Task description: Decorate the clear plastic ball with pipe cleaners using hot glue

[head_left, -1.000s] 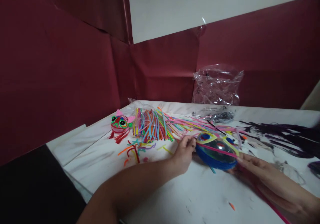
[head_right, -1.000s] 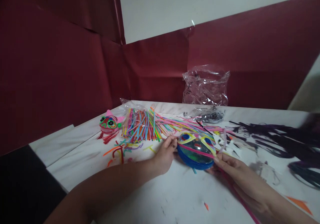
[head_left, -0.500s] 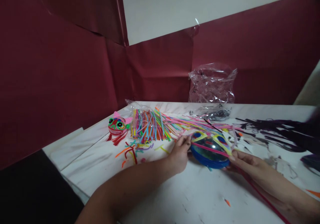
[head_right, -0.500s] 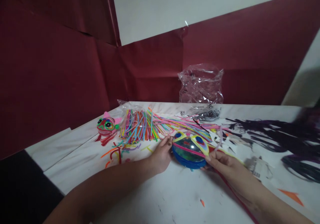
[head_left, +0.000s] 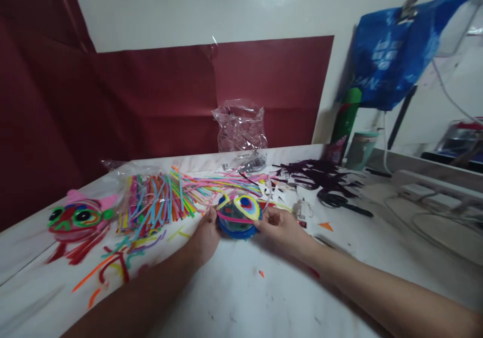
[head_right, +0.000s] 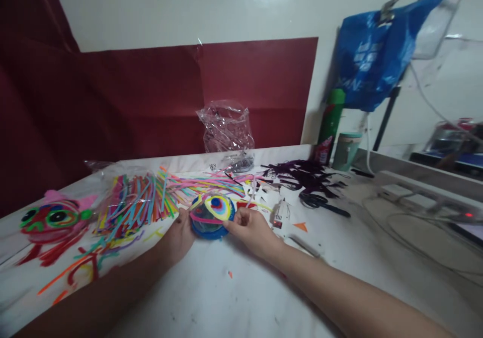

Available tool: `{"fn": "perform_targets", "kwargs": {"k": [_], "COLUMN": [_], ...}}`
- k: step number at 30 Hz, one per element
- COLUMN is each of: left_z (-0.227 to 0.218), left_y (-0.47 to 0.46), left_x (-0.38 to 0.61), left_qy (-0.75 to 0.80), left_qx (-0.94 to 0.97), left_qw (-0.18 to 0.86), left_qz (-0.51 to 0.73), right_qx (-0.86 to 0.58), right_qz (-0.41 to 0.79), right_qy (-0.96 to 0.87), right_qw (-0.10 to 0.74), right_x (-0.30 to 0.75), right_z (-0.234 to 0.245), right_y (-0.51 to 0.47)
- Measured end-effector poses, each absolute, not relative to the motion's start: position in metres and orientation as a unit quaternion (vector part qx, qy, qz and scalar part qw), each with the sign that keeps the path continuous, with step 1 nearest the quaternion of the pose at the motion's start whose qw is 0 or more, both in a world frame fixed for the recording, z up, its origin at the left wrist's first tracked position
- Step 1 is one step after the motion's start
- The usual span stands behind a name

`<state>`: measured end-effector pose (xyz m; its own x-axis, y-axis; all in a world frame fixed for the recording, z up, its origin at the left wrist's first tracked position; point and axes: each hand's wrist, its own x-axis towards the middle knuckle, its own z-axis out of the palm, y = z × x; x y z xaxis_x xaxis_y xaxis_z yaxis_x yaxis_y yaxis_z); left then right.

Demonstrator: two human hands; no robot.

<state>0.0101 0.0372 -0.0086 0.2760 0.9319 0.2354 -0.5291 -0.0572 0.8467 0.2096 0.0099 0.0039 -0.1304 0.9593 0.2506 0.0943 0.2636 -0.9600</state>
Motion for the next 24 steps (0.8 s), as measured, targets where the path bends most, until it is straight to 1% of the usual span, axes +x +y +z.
{"fn": "perform_targets", "kwargs": {"k": [4, 9, 20, 24], "left_z": [-0.003, 0.004, -0.005, -0.007], "left_y": [0.031, 0.028, 0.028, 0.024], "left_x": [0.01, 0.012, 0.01, 0.012], "left_qy": [0.182, 0.187, 0.221, 0.254], "left_qx": [0.501, 0.508, 0.527, 0.529], "left_qw": [0.668, 0.65, 0.624, 0.593], "left_qz": [0.519, 0.534, 0.532, 0.551], "right_qx": [-0.41, -0.394, -0.398, -0.374], "right_qz": [0.451, 0.489, 0.545, 0.601], "right_qy": [-0.612, -0.596, -0.536, -0.507], "right_qw": [0.504, 0.5, 0.507, 0.491], "right_x": [0.214, 0.217, 0.216, 0.216], "right_z": [0.002, 0.0, 0.007, 0.005], "right_y": [0.015, 0.02, 0.016, 0.017]}}
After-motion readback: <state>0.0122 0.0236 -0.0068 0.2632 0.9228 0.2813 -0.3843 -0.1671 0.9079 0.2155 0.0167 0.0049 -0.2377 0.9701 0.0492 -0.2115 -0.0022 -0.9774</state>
